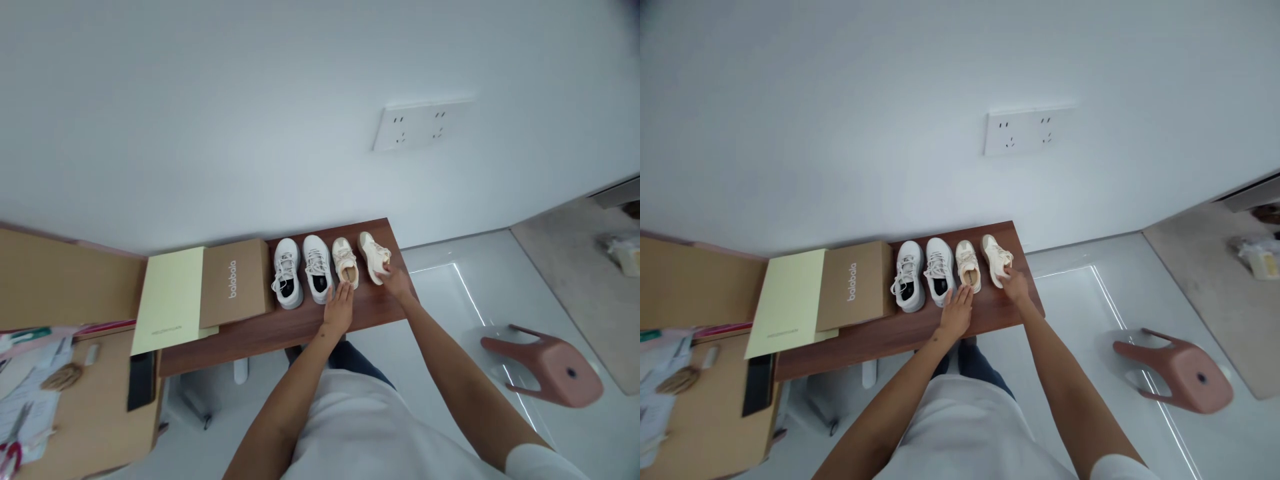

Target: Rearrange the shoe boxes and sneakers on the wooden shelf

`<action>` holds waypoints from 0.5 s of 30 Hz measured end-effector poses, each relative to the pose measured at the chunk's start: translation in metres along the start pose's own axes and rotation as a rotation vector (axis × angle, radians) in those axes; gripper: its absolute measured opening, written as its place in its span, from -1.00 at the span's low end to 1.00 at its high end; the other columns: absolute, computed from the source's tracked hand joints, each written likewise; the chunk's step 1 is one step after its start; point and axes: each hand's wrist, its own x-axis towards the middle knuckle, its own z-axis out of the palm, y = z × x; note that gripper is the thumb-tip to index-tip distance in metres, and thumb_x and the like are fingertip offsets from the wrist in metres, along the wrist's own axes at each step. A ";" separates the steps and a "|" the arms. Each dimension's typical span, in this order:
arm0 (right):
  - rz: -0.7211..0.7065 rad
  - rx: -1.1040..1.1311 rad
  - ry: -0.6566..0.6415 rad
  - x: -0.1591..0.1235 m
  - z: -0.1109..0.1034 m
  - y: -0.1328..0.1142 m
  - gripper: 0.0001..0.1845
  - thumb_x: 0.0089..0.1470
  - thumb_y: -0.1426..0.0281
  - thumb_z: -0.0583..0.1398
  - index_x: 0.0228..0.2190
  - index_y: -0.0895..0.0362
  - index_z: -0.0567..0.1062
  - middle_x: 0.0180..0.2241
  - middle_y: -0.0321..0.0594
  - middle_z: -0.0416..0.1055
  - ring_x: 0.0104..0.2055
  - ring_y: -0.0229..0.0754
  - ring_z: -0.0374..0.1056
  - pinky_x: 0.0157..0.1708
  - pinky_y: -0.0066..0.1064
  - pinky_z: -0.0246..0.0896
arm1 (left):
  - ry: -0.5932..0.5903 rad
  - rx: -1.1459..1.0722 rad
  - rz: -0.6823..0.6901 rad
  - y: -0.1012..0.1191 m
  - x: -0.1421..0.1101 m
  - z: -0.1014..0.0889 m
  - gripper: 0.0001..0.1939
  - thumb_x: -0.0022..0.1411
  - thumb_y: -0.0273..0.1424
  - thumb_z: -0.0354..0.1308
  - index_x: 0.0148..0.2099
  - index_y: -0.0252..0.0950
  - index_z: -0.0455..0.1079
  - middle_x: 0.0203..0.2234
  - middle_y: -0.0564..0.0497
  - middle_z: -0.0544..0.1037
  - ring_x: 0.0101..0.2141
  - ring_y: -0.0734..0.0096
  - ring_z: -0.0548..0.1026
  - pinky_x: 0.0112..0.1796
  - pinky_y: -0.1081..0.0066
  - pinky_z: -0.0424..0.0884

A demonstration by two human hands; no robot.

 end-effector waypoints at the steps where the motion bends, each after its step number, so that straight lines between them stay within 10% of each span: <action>1: -0.024 -0.028 -0.009 -0.001 0.001 -0.005 -0.64 0.15 0.24 0.26 -0.05 0.12 0.57 -0.05 -0.07 0.57 0.02 -0.01 0.46 -0.01 -0.29 0.31 | -0.001 0.003 0.001 -0.001 -0.001 0.001 -0.32 0.34 -0.49 -0.09 0.48 -0.25 0.01 0.38 -0.16 0.20 0.39 0.13 0.08 0.33 -0.08 -0.05; 15: -0.229 -0.393 -0.052 -0.005 0.016 -0.043 -0.64 0.28 0.37 0.13 0.08 0.11 0.49 0.12 0.11 0.45 0.15 0.19 0.31 0.07 0.01 0.14 | -0.013 0.008 -0.002 0.000 -0.005 0.006 -0.26 0.30 -0.53 -0.08 0.50 -0.24 -0.06 0.42 -0.13 0.09 0.39 0.10 0.06 0.34 -0.08 -0.07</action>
